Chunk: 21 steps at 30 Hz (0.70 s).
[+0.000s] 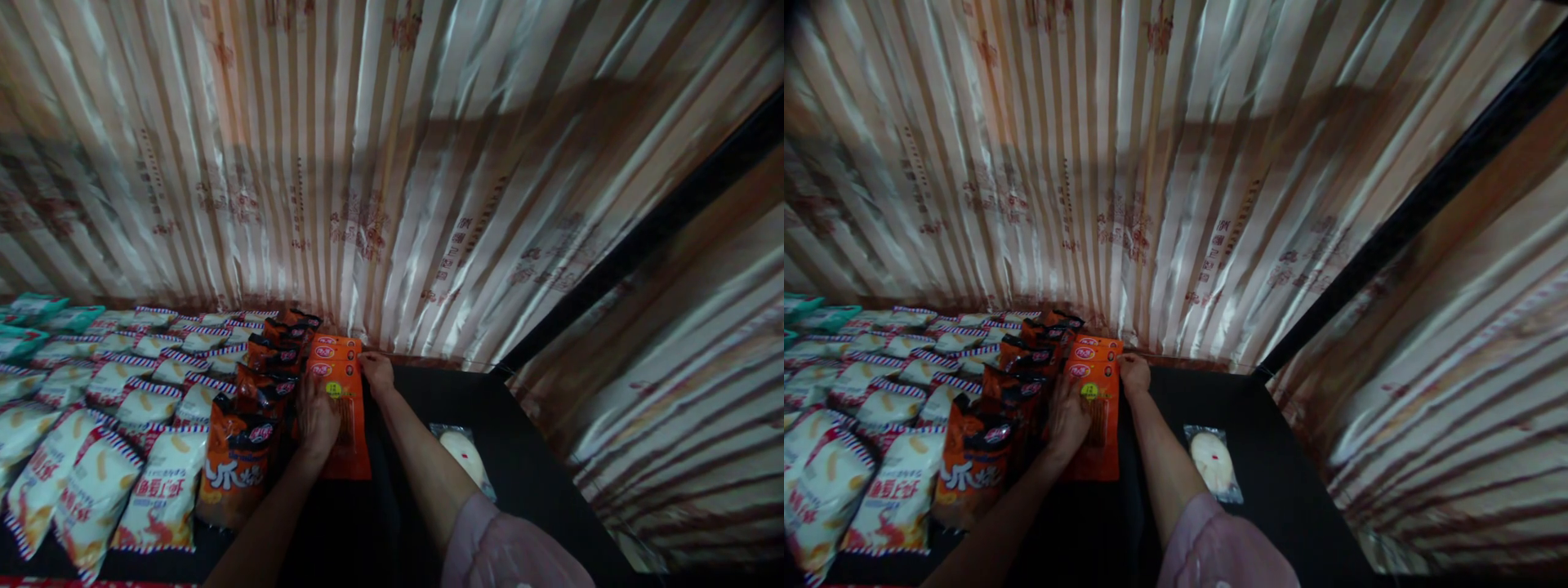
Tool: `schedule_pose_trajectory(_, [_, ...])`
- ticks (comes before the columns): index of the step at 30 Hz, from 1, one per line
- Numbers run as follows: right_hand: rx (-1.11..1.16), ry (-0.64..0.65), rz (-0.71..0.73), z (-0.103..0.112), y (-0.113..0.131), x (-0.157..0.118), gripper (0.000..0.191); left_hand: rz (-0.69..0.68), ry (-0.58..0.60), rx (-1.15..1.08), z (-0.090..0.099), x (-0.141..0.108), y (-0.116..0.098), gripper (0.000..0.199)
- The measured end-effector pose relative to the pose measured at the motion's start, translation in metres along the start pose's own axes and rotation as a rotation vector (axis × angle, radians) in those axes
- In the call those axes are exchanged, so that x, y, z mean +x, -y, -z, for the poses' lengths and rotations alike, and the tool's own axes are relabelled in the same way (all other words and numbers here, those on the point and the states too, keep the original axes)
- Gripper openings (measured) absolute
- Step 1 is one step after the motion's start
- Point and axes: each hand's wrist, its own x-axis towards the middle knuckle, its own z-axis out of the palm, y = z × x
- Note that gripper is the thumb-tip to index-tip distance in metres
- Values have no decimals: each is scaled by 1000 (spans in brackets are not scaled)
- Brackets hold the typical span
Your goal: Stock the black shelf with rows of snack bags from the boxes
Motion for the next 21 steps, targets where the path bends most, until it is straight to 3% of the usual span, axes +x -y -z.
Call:
schedule_pose_trajectory(10, [-99,39,-85,4,7,-2,25,-145,83,-28,4,-4,6,46])
schedule_pose_trajectory(21, [-194,67,-123,11,17,-7,23,-79,141,-70,9,-5,4,45])
